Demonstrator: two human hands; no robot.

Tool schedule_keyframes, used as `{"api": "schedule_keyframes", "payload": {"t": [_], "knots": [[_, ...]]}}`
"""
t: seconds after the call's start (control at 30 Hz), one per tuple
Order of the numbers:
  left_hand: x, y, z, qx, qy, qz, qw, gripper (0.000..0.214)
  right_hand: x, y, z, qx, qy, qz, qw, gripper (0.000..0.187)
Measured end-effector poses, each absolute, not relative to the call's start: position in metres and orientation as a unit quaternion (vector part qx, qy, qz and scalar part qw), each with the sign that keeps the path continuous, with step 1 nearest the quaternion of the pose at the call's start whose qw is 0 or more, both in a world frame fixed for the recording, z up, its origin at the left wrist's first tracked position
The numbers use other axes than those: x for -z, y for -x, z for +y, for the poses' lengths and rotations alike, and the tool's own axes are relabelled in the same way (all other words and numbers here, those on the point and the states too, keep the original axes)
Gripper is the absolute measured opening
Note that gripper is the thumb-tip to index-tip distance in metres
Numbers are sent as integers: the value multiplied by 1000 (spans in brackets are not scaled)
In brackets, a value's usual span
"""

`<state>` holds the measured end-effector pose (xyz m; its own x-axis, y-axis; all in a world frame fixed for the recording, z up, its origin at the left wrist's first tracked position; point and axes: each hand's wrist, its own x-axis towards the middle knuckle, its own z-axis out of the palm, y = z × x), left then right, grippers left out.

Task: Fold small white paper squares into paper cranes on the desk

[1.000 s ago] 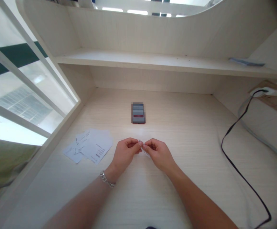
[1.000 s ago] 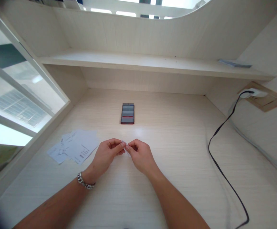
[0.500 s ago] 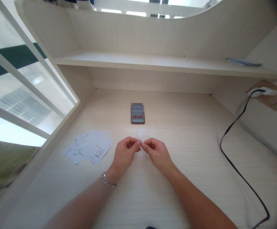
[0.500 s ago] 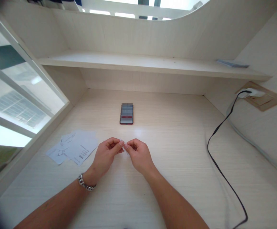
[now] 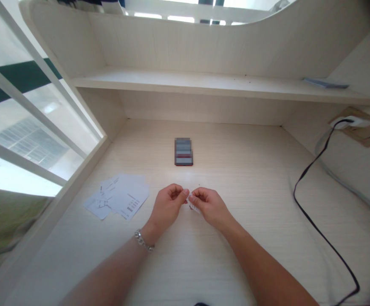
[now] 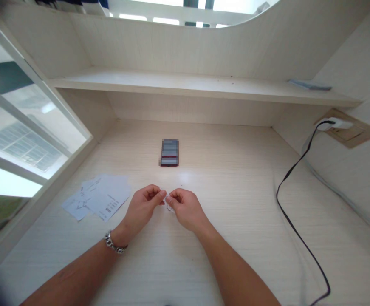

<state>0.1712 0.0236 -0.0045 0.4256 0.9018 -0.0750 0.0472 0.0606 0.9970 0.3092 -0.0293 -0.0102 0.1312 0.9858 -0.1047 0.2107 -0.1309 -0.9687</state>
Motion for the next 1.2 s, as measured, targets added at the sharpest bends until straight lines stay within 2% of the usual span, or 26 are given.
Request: {"api": "schedule_keyframes", "payload": {"t": [0.17,0.27,0.4,0.6,0.73,0.87,1.0,1.2], "knots": [[10,-171,22,-358,-603,413,581,21,11,-309,-29,-466,596,-479,445,23],[11,-172,22,-369,-580,406,602,19,10,-308,-30,-470,599,-466,451,21],[7,-171,23,-389,-536,399,634,32,7,-306,-31,-480,590,-461,457,20],[4,-167,27,-452,-509,434,590,37,8,-308,-29,-517,567,-459,449,19],[4,-166,29,-454,-495,425,607,41,7,-317,-27,-502,578,-438,472,18],[4,-168,28,-432,-498,388,644,43,6,-325,-24,-471,586,-399,525,21],[5,-169,24,-364,-538,360,670,34,4,-328,-24,-459,587,-363,559,23],[4,-169,21,-279,-567,365,684,19,1,-327,-27,-457,575,-412,539,26]]}}
